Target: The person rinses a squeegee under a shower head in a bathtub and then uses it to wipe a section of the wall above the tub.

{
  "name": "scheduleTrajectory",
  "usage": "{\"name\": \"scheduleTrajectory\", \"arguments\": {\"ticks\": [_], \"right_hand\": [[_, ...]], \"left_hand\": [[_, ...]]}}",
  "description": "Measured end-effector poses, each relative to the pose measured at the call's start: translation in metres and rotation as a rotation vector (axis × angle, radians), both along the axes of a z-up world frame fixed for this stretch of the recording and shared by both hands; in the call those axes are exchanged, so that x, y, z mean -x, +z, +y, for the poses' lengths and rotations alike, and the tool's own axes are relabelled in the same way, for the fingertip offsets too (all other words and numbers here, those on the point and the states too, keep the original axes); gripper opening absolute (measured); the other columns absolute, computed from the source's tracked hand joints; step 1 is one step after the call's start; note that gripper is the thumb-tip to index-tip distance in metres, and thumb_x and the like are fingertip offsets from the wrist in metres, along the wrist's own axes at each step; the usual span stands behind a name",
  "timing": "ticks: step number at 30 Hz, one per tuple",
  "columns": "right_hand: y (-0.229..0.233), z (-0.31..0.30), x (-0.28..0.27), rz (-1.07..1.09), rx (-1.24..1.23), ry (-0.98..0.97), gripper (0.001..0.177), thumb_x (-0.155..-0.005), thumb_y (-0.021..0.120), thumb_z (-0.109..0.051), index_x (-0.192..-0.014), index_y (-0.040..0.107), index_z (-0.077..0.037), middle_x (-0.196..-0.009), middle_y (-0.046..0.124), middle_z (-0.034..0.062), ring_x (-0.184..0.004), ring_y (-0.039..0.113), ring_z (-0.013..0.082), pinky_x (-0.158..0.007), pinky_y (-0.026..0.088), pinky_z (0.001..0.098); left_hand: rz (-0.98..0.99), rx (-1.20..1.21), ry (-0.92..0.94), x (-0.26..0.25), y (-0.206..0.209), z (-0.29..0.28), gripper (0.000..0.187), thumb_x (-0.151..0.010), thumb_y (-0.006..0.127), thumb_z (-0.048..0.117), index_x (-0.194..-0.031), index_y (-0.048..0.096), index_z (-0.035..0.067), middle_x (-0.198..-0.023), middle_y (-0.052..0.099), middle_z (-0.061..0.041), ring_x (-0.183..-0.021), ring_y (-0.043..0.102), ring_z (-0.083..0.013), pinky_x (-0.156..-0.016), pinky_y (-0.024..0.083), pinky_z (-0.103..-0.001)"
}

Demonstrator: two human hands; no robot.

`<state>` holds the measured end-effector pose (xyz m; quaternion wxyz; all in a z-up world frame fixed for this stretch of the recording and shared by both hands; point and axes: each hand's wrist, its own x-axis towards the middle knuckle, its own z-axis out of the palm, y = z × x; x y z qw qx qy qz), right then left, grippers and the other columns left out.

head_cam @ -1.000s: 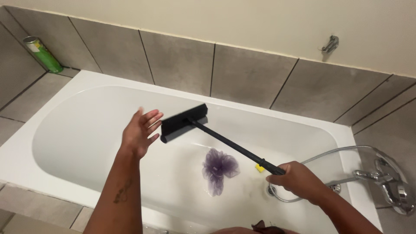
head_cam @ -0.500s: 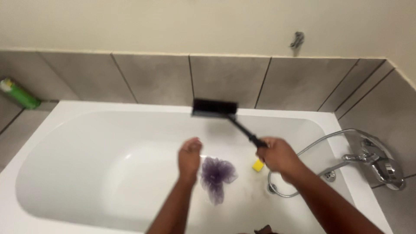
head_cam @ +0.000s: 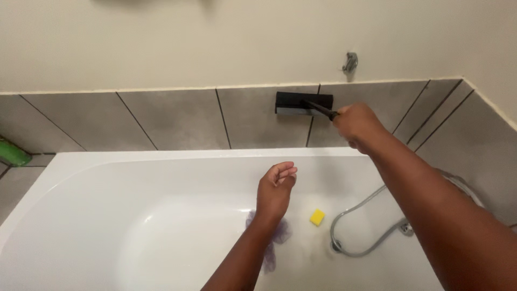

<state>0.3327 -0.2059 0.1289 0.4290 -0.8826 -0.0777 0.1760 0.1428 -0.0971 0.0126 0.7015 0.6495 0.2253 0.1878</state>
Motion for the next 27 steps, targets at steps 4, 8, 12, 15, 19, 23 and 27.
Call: {"name": "scheduleTrajectory", "arguments": {"ticks": [4,8,12,15,19,23,27], "right_hand": [[-0.033,0.012,-0.008,0.013,0.034,0.015,0.018,-0.1,0.057,-0.01,-0.085,0.057,0.001,-0.063,0.043,0.0067,-0.049,0.039,0.0167,-0.041,0.029,0.0355],[-0.091,0.022,-0.019,0.141,-0.035,0.002,0.012,-0.097,0.061,-0.004,-0.086,0.061,0.003,-0.065,0.051,0.0092,-0.051,0.041,0.0173,-0.043,0.029,0.0361],[-0.137,0.037,-0.034,0.187,-0.007,-0.021,0.011,-0.096,0.066,-0.006,-0.092,0.066,0.003,-0.069,0.054,0.0112,-0.052,0.043,0.0172,-0.044,0.032,0.0345],[-0.166,0.042,-0.046,0.24,-0.029,-0.038,0.008,-0.095,0.067,-0.004,-0.097,0.064,0.004,-0.069,0.053,0.0095,-0.053,0.042,0.0157,-0.044,0.033,0.0337],[-0.215,0.04,-0.06,0.303,-0.063,-0.027,0.01,-0.096,0.067,-0.006,-0.1,0.066,0.003,-0.069,0.051,0.0077,-0.054,0.038,0.0152,-0.046,0.027,0.0352],[-0.255,0.037,-0.058,0.337,-0.046,0.051,0.014,-0.096,0.063,-0.005,-0.108,0.066,0.001,-0.074,0.052,0.0101,-0.057,0.043,0.0189,-0.047,0.033,0.036],[-0.239,0.05,-0.044,0.241,0.117,0.034,0.022,-0.097,0.061,-0.006,-0.119,0.063,-0.004,-0.081,0.057,0.0104,-0.063,0.051,0.0193,-0.051,0.044,0.0354]], "left_hand": [[-0.013,0.041,0.016,0.012,-0.007,0.002,0.036,-0.094,0.057,0.007,-0.129,0.063,0.002,-0.123,0.073,-0.009,-0.112,0.067,-0.015,-0.098,0.05,-0.027],[0.104,0.054,0.068,0.039,-0.008,0.006,0.038,-0.094,0.057,0.009,-0.131,0.062,0.004,-0.125,0.072,-0.006,-0.112,0.066,-0.0133,-0.098,0.05,-0.026],[0.129,0.105,0.156,0.059,-0.006,0.017,0.039,-0.092,0.057,0.009,-0.131,0.061,0.003,-0.124,0.072,-0.007,-0.108,0.066,-0.0142,-0.095,0.05,-0.029],[0.12,0.121,0.207,0.07,-0.006,0.025,0.039,-0.093,0.056,0.01,-0.131,0.061,0.003,-0.123,0.071,-0.008,-0.109,0.067,-0.0141,-0.097,0.051,-0.028],[0.149,0.116,0.248,0.081,-0.009,0.03,0.038,-0.094,0.056,0.009,-0.131,0.06,0.003,-0.124,0.07,-0.007,-0.11,0.066,-0.0137,-0.098,0.051,-0.027],[0.129,0.074,0.255,0.083,-0.01,0.032,0.038,-0.093,0.056,0.008,-0.13,0.061,0.002,-0.123,0.071,-0.009,-0.11,0.066,-0.0155,-0.098,0.052,-0.028],[0.118,0.06,0.276,0.087,-0.007,0.032,0.036,-0.093,0.056,0.008,-0.129,0.062,0.001,-0.123,0.071,-0.01,-0.11,0.066,-0.0164,-0.098,0.052,-0.029]]}}
